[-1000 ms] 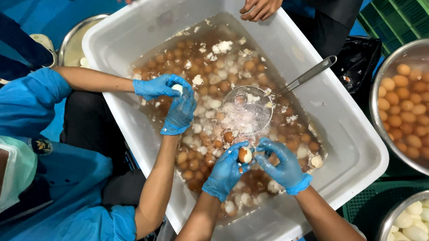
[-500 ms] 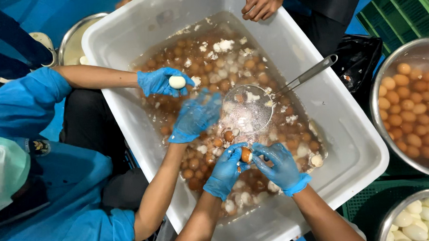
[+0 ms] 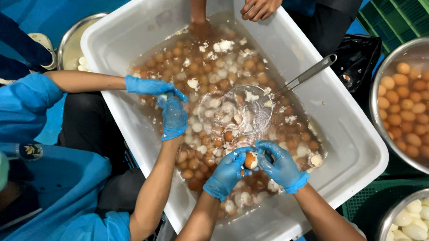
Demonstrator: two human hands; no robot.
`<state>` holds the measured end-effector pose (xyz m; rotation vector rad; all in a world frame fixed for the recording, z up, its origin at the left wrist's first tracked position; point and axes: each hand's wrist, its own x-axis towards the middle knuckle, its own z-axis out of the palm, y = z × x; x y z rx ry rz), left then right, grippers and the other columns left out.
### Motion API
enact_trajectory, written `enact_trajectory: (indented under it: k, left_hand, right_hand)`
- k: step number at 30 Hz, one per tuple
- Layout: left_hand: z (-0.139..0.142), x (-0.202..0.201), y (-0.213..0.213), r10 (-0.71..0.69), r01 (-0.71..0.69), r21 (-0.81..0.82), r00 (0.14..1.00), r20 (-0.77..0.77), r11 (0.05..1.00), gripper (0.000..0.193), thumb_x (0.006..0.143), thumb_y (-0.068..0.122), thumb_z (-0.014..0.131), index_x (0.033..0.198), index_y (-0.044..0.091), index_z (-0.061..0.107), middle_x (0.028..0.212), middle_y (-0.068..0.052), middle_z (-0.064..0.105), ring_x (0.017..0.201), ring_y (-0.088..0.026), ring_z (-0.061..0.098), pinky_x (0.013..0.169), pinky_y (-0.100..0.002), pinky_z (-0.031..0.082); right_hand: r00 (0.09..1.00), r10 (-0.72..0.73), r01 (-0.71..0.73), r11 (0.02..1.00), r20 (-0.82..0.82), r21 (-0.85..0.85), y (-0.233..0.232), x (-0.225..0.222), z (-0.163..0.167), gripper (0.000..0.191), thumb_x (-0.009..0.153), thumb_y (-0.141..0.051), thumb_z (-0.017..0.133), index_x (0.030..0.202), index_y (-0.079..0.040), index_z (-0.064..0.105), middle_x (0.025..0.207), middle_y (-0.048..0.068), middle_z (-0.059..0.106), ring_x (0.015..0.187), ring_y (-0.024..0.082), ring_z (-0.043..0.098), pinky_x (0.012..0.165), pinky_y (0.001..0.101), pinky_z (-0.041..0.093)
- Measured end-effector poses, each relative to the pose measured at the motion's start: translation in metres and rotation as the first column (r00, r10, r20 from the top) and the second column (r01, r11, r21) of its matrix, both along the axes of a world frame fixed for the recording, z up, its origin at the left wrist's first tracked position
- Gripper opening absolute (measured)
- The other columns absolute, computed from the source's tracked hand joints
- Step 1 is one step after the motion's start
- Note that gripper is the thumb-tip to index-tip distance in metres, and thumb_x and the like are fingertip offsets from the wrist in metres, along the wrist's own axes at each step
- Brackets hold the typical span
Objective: The person peels shells off boiled eggs by hand over a large water-filled basin, dropping shells into the water and placing peeled eggs into a nearby bowl. Other workers around the basin perform the same egg-peeling work alongside the person.
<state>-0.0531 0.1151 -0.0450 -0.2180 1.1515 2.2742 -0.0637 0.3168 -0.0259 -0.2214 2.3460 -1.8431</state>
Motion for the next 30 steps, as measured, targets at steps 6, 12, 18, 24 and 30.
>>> enact_trajectory:
  k: [6, 12, 18, 24, 30]
  left_hand:
    - [0.015, 0.001, -0.005, -0.118, 0.119, 0.063, 0.993, -0.019, 0.991, 0.036, 0.108, 0.017, 0.043, 0.141, 0.009, 0.055, 0.129, -0.008, 0.068, 0.099, -0.022, 0.072, 0.075, -0.027, 0.056]
    - [0.009, -0.002, -0.004, -0.044, 0.038, 0.161, 0.999, 0.031, 0.986, 0.033, 0.111, 0.022, 0.043, 0.137, 0.008, 0.056, 0.130, -0.015, 0.067, 0.103, -0.024, 0.072, 0.078, -0.031, 0.058]
    - [-0.002, -0.007, -0.004, 0.129, -0.130, 0.015, 0.990, 0.060, 0.991, 0.030, 0.108, 0.020, 0.047, 0.134, 0.011, 0.059, 0.129, -0.007, 0.064, 0.108, -0.019, 0.066, 0.086, -0.035, 0.060]
    - [-0.005, -0.005, -0.003, 0.121, -0.121, -0.012, 0.993, 0.000, 0.993, 0.029, 0.109, 0.017, 0.046, 0.134, 0.011, 0.060, 0.127, -0.006, 0.064, 0.109, -0.016, 0.064, 0.089, -0.034, 0.058]
    - [-0.003, -0.004, -0.003, 0.110, -0.109, -0.054, 0.994, 0.007, 0.993, 0.029, 0.108, 0.015, 0.048, 0.133, 0.010, 0.060, 0.129, -0.005, 0.063, 0.112, -0.016, 0.064, 0.092, -0.035, 0.059]
  right_hand:
    - [0.997, -0.081, 0.081, 0.997, -0.016, 0.002, 0.008, -0.003, -0.006, 0.034, 0.093, -0.005, 0.068, 0.127, -0.003, 0.063, 0.115, 0.006, 0.070, 0.096, 0.009, 0.065, 0.084, 0.0276, 0.056]
    - [0.968, -0.193, 0.220, 0.958, -0.158, 0.182, 0.006, -0.009, 0.012, 0.023, 0.095, -0.006, 0.070, 0.118, -0.003, 0.068, 0.123, 0.009, 0.072, 0.096, 0.012, 0.067, 0.084, 0.0290, 0.055]
    - [0.955, -0.009, 0.042, 0.994, -0.296, 0.105, -0.003, -0.006, 0.036, 0.032, 0.088, -0.011, 0.077, 0.119, -0.006, 0.069, 0.111, 0.007, 0.073, 0.091, 0.014, 0.069, 0.081, 0.0300, 0.056]
    - [0.922, 0.105, 0.022, 0.947, -0.374, 0.322, -0.009, -0.004, 0.052, 0.032, 0.082, -0.014, 0.082, 0.113, -0.012, 0.075, 0.099, 0.003, 0.076, 0.081, 0.019, 0.066, 0.076, 0.0341, 0.053]
    - [0.877, 0.140, 0.048, 0.927, -0.460, 0.373, -0.011, -0.006, 0.049, 0.025, 0.082, -0.012, 0.080, 0.107, -0.013, 0.073, 0.104, 0.004, 0.077, 0.078, 0.021, 0.064, 0.074, 0.0351, 0.052]
